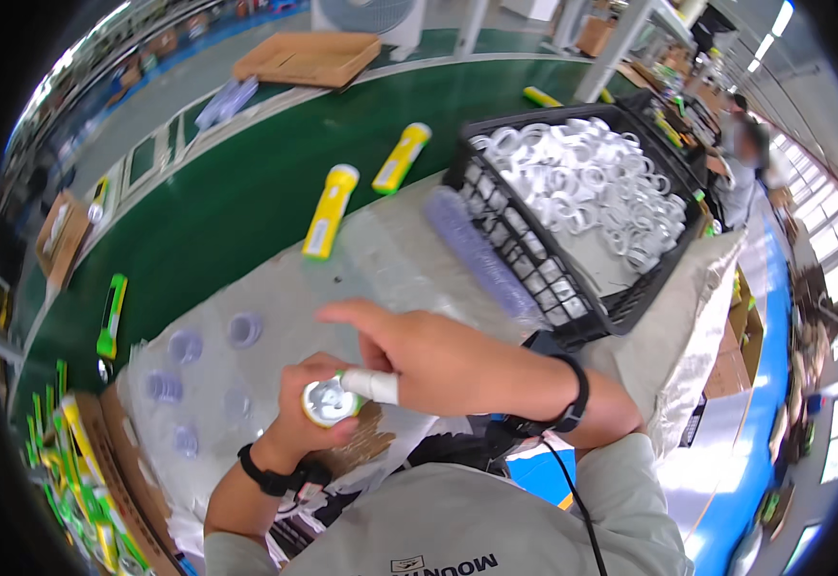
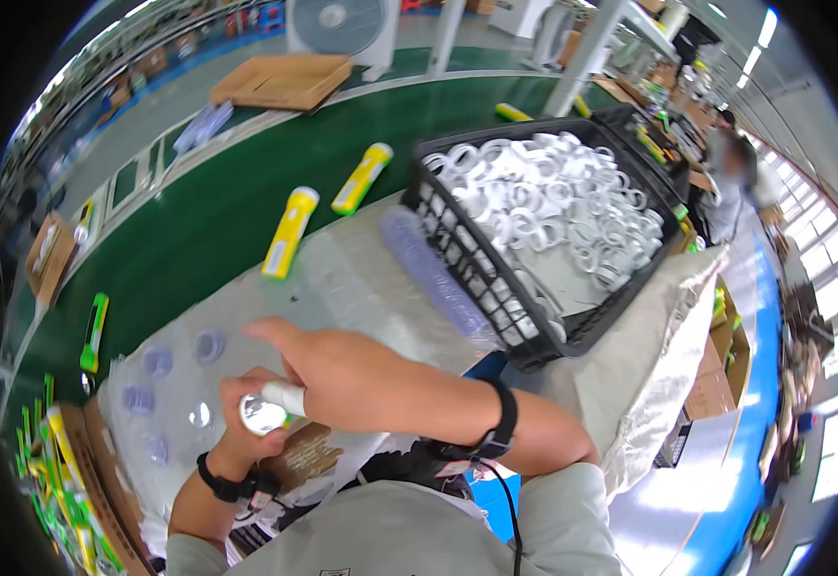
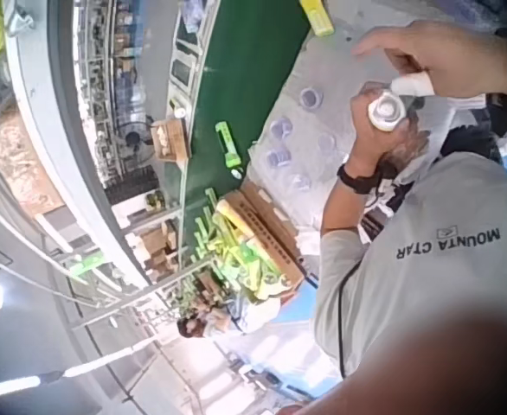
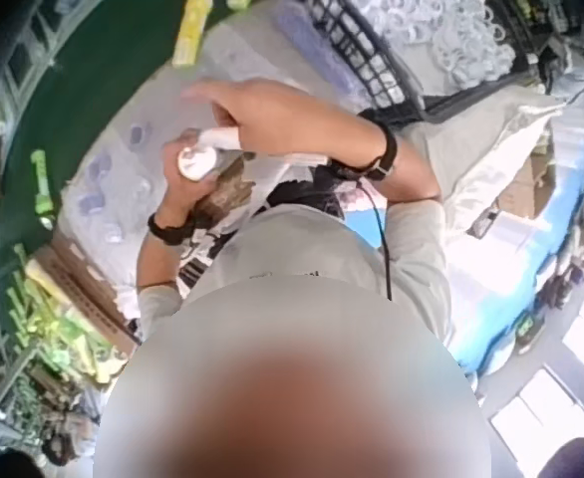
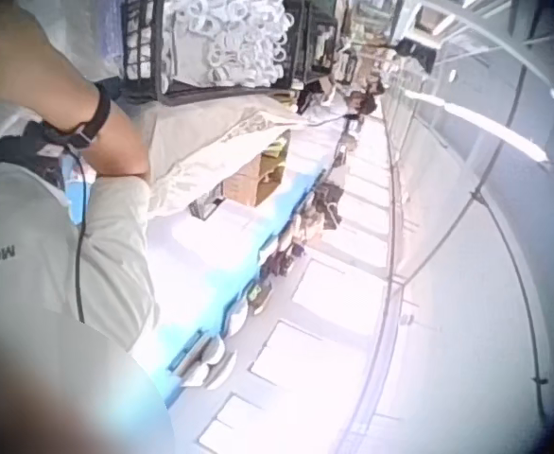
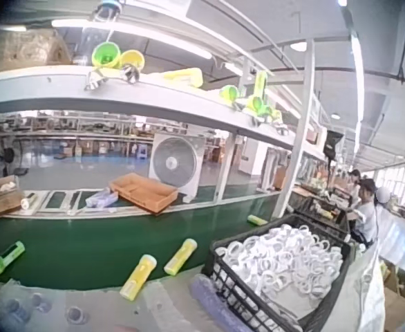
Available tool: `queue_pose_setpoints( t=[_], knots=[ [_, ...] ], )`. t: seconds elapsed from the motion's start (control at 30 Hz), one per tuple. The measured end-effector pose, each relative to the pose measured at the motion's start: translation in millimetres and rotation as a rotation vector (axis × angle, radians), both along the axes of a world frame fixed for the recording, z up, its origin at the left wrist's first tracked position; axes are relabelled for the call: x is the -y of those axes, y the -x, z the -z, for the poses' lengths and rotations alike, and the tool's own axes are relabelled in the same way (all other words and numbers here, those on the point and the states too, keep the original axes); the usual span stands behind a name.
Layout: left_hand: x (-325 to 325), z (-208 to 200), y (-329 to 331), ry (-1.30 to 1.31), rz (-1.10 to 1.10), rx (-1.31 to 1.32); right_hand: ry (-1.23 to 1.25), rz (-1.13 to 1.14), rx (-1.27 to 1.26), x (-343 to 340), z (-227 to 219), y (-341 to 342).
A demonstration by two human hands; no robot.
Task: Assembling flashlight components including inserting batteries, lenses, and white rings on a factory assembly line.
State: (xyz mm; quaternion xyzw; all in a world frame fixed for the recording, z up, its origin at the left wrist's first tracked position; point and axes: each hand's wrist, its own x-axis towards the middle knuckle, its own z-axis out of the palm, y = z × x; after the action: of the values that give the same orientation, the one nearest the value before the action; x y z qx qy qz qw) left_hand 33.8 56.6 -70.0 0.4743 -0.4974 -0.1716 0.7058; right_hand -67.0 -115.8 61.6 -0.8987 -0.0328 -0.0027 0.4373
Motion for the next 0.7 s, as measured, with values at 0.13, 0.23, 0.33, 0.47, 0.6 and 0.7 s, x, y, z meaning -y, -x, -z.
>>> queue_pose_setpoints(
  t=[0.13,0.23,0.33,0.47,0.6,0.7],
  knots=[
    [-5.0,5.4,-5.5,0.012,0.009,0.078,0.145,0.345,0.243,106.8,-56.1,15.9],
    [1.3,0.6,1.8,-0.005,0.02,0.025,0.65,0.61,-0.229,247.2,-29.4,42.1],
    [6.0,-4.3,4.1,-0.048,-0.017,-0.02,0.934,0.562,-0.636,334.4,45.8,67.7],
    [0.4,-7.7,1.9,-0.088,-0.059,-0.081,0.944,0.501,-0.735,351.8,95.1,60.0],
    [-1.5,-6.8,1.3,-0.066,-0.053,-0.107,0.65,0.732,-0.671,333.3,71.5,59.0],
    [-1.5,-1.8,0.9,-0.027,0.007,-0.16,0.941,0.563,-0.452,330.9,34.7,82.5]
  ],
)
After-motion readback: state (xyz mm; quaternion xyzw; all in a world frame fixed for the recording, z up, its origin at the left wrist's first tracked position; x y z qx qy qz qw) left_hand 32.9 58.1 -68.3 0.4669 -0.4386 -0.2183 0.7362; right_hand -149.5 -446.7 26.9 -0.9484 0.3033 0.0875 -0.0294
